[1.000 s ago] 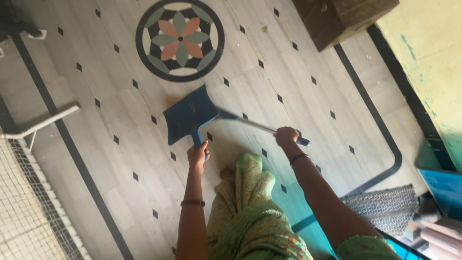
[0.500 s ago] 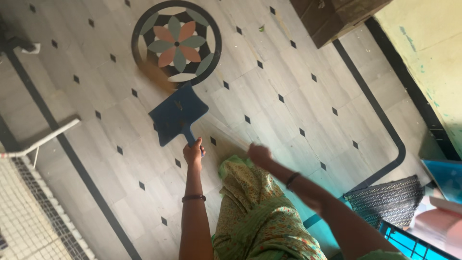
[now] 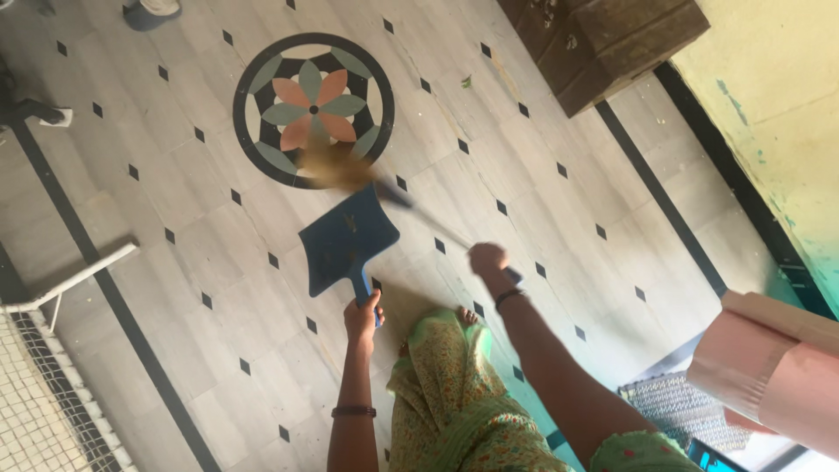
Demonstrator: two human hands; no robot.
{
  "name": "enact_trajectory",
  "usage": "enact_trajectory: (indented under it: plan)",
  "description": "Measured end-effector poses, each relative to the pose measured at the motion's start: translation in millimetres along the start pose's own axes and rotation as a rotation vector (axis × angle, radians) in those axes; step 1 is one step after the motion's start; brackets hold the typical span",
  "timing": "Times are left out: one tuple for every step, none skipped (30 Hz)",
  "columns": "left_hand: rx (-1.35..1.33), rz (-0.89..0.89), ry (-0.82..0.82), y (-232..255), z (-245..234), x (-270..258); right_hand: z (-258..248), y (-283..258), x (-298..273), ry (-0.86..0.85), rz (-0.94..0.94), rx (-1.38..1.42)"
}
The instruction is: The person sweeps a tiled floor using a broom and a blue dustpan, moving around a storage trunk and a shoe rack to collect debris.
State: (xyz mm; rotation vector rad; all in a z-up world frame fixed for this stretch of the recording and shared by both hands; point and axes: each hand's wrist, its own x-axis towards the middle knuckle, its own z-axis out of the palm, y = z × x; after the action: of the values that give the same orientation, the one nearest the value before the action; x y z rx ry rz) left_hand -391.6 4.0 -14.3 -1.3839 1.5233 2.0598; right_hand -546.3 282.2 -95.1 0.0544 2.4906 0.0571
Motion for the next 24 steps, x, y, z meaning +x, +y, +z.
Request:
enact_trajectory:
  plan:
    - [-0.001, 0.004, 0.002, 2, 8, 1, -15, 15, 17, 0.041, 0.038, 0.002]
    - [-0.007, -0.005, 0.009, 3, 15, 1, -31, 29, 34, 0.074, 0.069, 0.008]
    - [-0.010, -0.017, 0.014, 3, 21, 1, -44, 42, 49, 0.103, 0.105, 0.015]
    - [-0.008, -0.017, 0.012, 4, 29, 4, -58, 51, 64, 0.131, 0.081, 0.017]
    - [-0.004, 0.005, 0.002, 5, 36, 6, -64, 61, 71, 0.156, 0.062, 0.020]
    - [0.001, 0.026, -0.008, 5, 43, 7, -65, 68, 72, 0.152, 0.069, 0.022]
    - [0.005, 0.023, -0.015, 6, 50, 9, -67, 76, 73, 0.204, 0.022, 0.066]
    - [0.023, 0.026, 0.000, 8, 57, 10, -68, 84, 72, 0.257, -0.024, 0.109]
    - [0.040, 0.033, 0.016, 12, 65, 13, -66, 93, 66, 0.258, -0.016, 0.111]
    - [0.044, 0.033, 0.009, 16, 74, 15, -59, 103, 53, 0.266, -0.070, 0.100]
    - [0.050, 0.041, 0.007, 19, 82, 16, -49, 111, 38, 0.270, -0.124, 0.089]
    - [0.055, 0.050, 0.005, 22, 90, 17, -39, 117, 24, 0.204, -0.115, 0.090]
    - [0.060, 0.048, -0.001, 25, 98, 18, -31, 124, 10, 0.139, -0.106, 0.092]
    - [0.049, 0.049, 0.000, 28, 107, 18, -24, 132, -2, 0.139, -0.099, 0.093]
    - [0.039, 0.050, 0.002, 31, 115, 18, -18, 138, -13, 0.123, -0.137, 0.079]
    - [0.044, 0.047, -0.003, 33, 124, 18, -15, 144, -19, 0.108, -0.175, 0.065]
    - [0.055, 0.042, -0.015, 36, 131, 17, -16, 152, -20, 0.106, -0.169, 0.071]
    - [0.066, 0.037, -0.026, 37, 138, 15, -19, 162, -17, 0.071, -0.145, 0.029]
    - [0.073, 0.039, -0.028, 37, 143, 12, -24, 170, -11, 0.037, -0.125, -0.011]
    - [0.081, 0.057, -0.056, 36, 149, 9, -30, 182, -4, 0.067, -0.092, -0.054]
    - [0.090, 0.076, -0.083, 36, 153, 7, -37, 196, 5, 0.097, -0.059, -0.096]
    - [0.097, 0.077, -0.086, 35, 155, 5, -44, 207, 13, 0.099, -0.005, -0.128]
    - [0.088, 0.061, -0.105, 33, 159, 2, -53, 217, 25, 0.103, 0.049, -0.165]
    - [0.079, 0.045, -0.124, 32, 162, 0, -61, 223, 35, 0.074, 0.119, -0.133]
